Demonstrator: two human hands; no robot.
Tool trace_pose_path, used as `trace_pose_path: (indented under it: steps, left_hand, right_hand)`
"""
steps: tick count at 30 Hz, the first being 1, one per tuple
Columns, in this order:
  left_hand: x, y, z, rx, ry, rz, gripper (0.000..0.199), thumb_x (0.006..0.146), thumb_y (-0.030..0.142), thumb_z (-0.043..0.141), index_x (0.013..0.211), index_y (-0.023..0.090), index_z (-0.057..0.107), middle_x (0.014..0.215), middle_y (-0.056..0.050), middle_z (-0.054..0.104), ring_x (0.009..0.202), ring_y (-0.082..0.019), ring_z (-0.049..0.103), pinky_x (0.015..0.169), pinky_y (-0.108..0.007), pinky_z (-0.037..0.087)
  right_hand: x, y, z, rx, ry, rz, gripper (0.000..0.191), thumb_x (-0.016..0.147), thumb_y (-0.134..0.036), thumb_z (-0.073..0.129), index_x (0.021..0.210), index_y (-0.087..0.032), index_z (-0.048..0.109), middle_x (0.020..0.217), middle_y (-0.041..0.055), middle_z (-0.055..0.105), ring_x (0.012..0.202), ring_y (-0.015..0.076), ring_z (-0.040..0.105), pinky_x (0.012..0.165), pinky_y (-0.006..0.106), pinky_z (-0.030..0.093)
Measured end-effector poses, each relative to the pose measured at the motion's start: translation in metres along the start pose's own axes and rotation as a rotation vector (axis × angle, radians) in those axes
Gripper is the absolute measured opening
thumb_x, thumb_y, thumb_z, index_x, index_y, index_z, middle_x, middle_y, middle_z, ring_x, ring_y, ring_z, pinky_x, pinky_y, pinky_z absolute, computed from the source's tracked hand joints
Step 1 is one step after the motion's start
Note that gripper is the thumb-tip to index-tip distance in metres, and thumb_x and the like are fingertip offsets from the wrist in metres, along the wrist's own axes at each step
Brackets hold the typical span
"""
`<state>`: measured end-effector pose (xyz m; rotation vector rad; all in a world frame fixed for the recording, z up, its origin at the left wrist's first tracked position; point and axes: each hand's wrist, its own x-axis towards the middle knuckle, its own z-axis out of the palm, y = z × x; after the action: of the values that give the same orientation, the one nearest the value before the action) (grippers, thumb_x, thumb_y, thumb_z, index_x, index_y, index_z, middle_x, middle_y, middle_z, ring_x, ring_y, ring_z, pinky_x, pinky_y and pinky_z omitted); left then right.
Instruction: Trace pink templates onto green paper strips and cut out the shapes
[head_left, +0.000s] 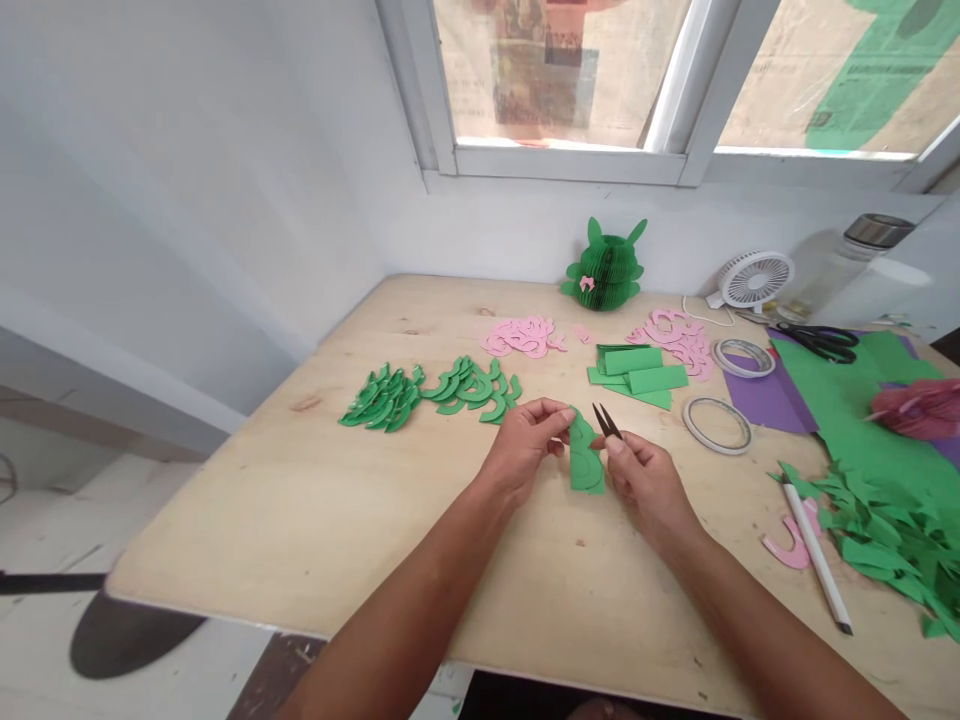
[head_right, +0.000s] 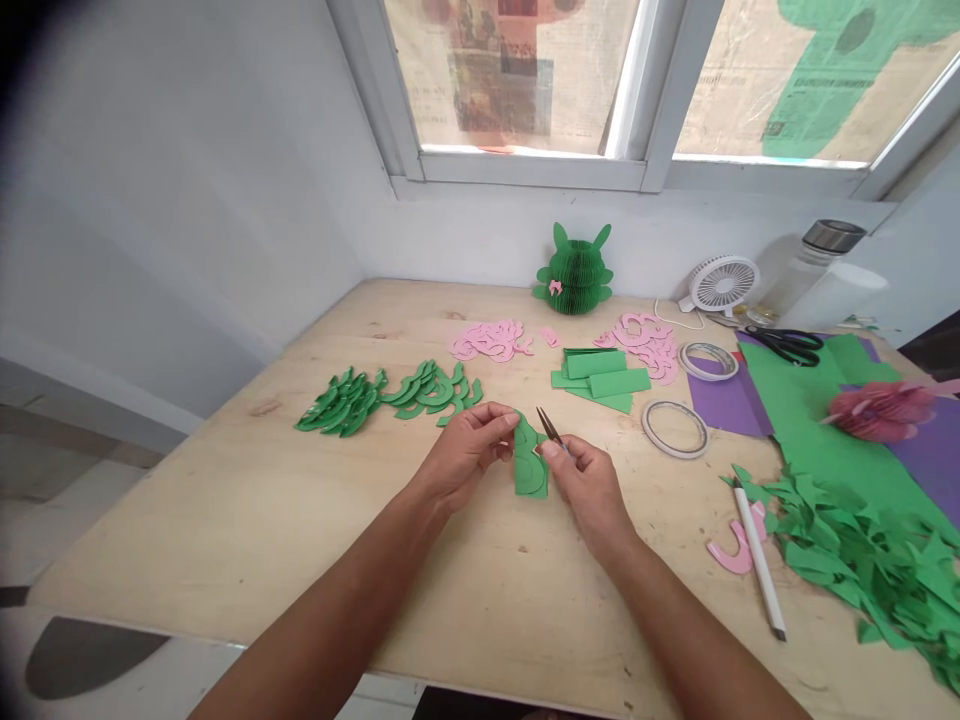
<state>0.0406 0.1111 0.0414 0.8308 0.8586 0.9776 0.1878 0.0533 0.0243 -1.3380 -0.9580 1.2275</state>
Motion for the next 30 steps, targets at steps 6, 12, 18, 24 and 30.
trace_pose_path:
  steps: [6, 12, 18, 24, 30]
  left_hand:
    - [0.001, -0.004, 0.002, -0.055, -0.006, -0.025, 0.032, 0.056, 0.036, 0.082, 0.067, 0.014, 0.062, 0.061, 0.0, 0.06, 0.056, -0.009, 0.052, 0.054, -0.021, 0.036]
    - [0.002, -0.002, 0.0, -0.022, -0.021, -0.02, 0.03, 0.055, 0.032, 0.081, 0.066, 0.015, 0.059, 0.061, 0.0, 0.061, 0.056, -0.01, 0.055, 0.054, -0.022, 0.041]
    - [0.0, 0.001, -0.001, 0.079, -0.07, -0.047, 0.029, 0.057, 0.031, 0.079, 0.07, 0.015, 0.059, 0.057, 0.0, 0.061, 0.053, -0.011, 0.058, 0.053, -0.021, 0.041]
    - [-0.002, -0.001, 0.0, 0.184, -0.115, -0.063, 0.028, 0.058, 0.029, 0.078, 0.062, 0.016, 0.054, 0.052, 0.0, 0.06, 0.047, -0.01, 0.055, 0.049, -0.021, 0.04]
    - [-0.002, -0.002, 0.002, 0.071, 0.008, -0.013, 0.028, 0.06, 0.028, 0.076, 0.063, 0.017, 0.05, 0.054, 0.001, 0.062, 0.055, -0.012, 0.061, 0.054, -0.021, 0.046]
  right_hand:
    - [0.002, 0.002, 0.0, -0.088, 0.028, 0.031, 0.033, 0.062, -0.046, 0.076, 0.066, -0.017, 0.061, 0.056, -0.0041, 0.044, 0.053, 0.0099, 0.034, 0.051, 0.025, 0.025]
    - [0.006, 0.003, -0.006, -0.031, 0.052, 0.014, 0.032, 0.061, -0.045, 0.077, 0.066, -0.017, 0.061, 0.06, -0.0034, 0.046, 0.057, 0.0111, 0.038, 0.054, 0.025, 0.028]
    - [0.008, 0.0, -0.011, -0.014, 0.034, 0.038, 0.036, 0.058, -0.047, 0.079, 0.069, -0.016, 0.063, 0.061, -0.0031, 0.047, 0.057, 0.0112, 0.039, 0.054, 0.025, 0.029]
    - [0.007, -0.002, -0.012, -0.003, 0.038, 0.01, 0.035, 0.062, -0.048, 0.077, 0.07, -0.016, 0.064, 0.063, -0.0023, 0.05, 0.058, 0.0116, 0.041, 0.054, 0.025, 0.03]
    - [0.006, -0.005, -0.014, 0.032, 0.094, -0.013, 0.037, 0.066, -0.051, 0.074, 0.07, -0.017, 0.058, 0.056, -0.007, 0.035, 0.049, 0.0074, 0.022, 0.046, 0.025, 0.015]
